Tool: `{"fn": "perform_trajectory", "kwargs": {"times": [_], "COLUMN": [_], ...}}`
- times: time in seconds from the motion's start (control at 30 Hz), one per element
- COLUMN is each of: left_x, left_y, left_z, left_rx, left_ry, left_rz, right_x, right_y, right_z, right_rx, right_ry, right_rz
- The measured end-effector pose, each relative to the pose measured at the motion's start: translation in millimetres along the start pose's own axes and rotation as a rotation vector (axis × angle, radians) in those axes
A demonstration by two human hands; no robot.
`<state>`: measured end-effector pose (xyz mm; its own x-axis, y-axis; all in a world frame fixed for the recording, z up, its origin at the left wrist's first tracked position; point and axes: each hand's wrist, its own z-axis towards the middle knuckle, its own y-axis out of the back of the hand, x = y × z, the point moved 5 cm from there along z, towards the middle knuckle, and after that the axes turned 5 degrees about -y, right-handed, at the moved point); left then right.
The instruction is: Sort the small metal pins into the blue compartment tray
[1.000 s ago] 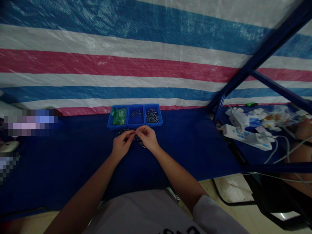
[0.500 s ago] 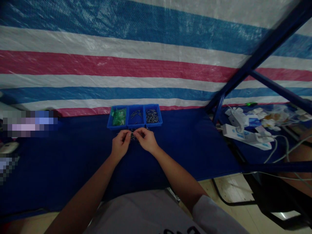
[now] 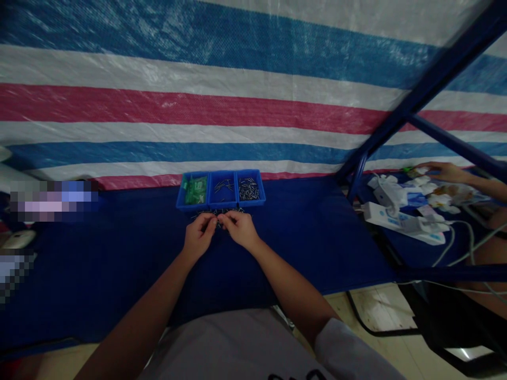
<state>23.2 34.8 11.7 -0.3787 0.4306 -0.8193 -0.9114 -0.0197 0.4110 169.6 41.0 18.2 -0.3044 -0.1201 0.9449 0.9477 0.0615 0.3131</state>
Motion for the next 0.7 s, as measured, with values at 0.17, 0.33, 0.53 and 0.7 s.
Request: {"fn": "perform_trajectory", "kwargs": {"times": [0.17,0.33,0.53,0.7], "left_x": [2,5,3,4], "left_y": [-0.8,-1.3,-1.8,-1.2], "left_z": [-1,-1,0,0], "left_rx": [0.005,-0.002,0.011,0.016], "left_ry": [0.018,0.070,0.071,0.069], "left_rz": [0.024,0.028,0.033,0.046], "right_x": [-7,-22,-11,-1], "right_y": [7,33,38,19], "right_z": [5,15,15,9], "right_rx": [-0.058,-0.314,-0.232,-0.031], "right_ry": [-0.110,-0.255,-0.101,0.154], "right_rz": [0.099,0.291,0.156,-0.302]}}
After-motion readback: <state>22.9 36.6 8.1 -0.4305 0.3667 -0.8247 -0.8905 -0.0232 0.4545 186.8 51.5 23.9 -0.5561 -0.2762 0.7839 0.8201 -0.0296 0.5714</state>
